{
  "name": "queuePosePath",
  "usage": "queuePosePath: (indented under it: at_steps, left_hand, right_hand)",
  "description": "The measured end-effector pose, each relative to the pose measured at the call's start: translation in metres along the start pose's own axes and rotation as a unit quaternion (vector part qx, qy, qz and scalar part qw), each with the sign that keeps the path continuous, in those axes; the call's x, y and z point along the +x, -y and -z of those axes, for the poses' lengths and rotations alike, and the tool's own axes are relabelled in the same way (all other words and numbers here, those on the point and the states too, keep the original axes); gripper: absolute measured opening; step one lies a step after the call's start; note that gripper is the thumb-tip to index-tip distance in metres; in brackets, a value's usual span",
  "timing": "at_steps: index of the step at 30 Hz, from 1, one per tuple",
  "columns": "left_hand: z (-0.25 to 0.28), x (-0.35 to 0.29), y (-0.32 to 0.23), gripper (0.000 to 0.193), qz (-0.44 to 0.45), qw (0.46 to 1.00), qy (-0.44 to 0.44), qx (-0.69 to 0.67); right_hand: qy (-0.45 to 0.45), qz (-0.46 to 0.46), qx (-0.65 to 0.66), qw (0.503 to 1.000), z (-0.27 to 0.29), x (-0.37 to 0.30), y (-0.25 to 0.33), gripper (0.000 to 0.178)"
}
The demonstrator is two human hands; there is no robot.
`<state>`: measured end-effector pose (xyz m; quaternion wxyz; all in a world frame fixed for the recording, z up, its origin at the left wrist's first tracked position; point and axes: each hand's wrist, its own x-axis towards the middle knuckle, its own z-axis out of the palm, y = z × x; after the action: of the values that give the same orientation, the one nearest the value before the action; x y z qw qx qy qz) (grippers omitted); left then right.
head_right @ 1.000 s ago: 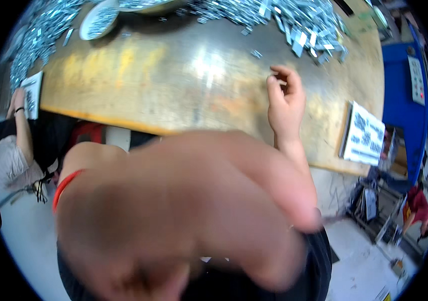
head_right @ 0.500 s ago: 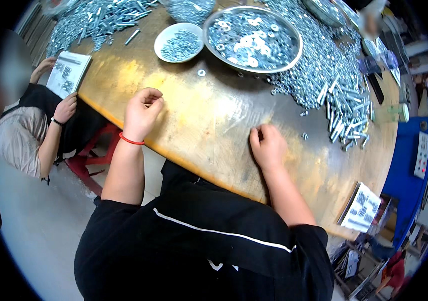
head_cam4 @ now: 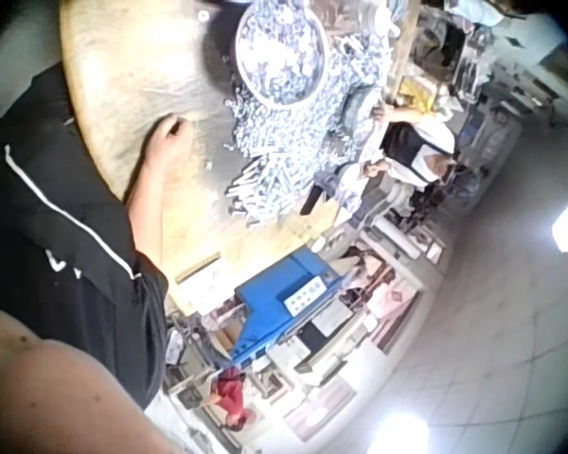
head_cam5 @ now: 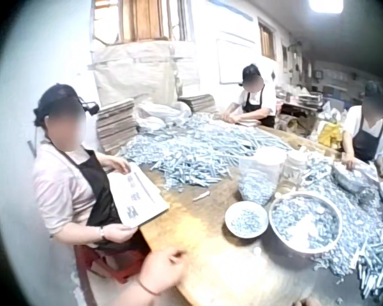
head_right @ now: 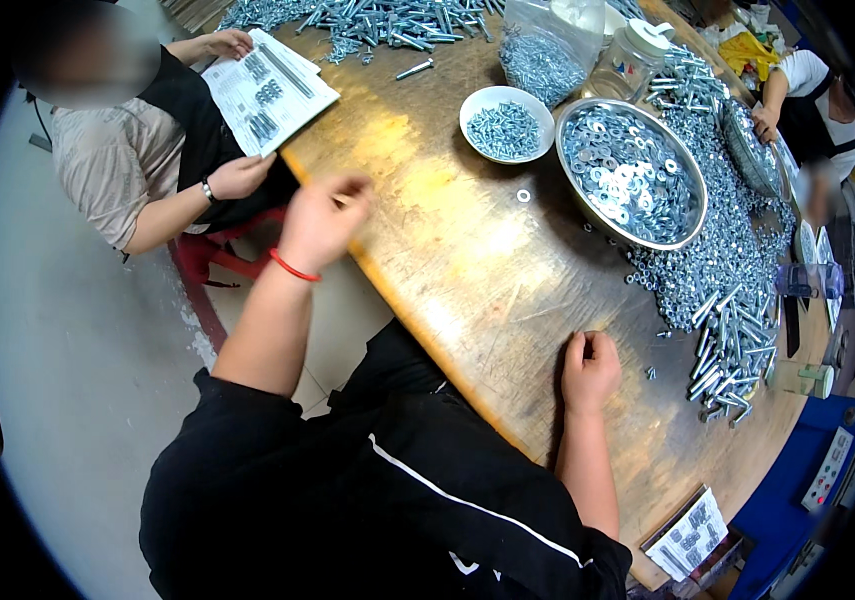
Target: The person assembles bolts, nuts, and washers by hand at a workbench. They pick fasteners from piles and bowls, thread nuts onto bolts, and place washers, then arrange the completed sets on a printed layout sheet.
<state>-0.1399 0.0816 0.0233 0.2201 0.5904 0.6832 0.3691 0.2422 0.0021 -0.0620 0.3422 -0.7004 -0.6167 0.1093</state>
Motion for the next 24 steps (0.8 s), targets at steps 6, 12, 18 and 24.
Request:
queuePosePath:
  at_steps: [6, 12, 18, 24]
  left_hand:
    - [0.135, 0.082, 0.094, 0.030, -0.024, 0.973, -0.194, 0.120]
    - [0.183, 0.145, 0.159, 0.038, 0.150, 0.936, -0.130, 0.291]
    - [0.182, 0.172, 0.222, 0.032, 0.205, 0.913, -0.042, 0.351]
    - [0.157, 0.161, 0.215, 0.026, 0.401, 0.915, -0.052, -0.013]
  right_hand:
    - [0.090, 0.018, 0.006, 0.996, 0.005, 0.010, 0.019, 0.011]
    - [0.209, 0.066, 0.106, 0.970, -0.026, 0.037, 0.068, 0.026]
    - [0.304, 0.091, 0.197, 0.928, -0.087, 0.060, 0.125, 0.046]
    - [0.286, 0.087, 0.206, 0.932, -0.143, 0.085, 0.165, 0.057]
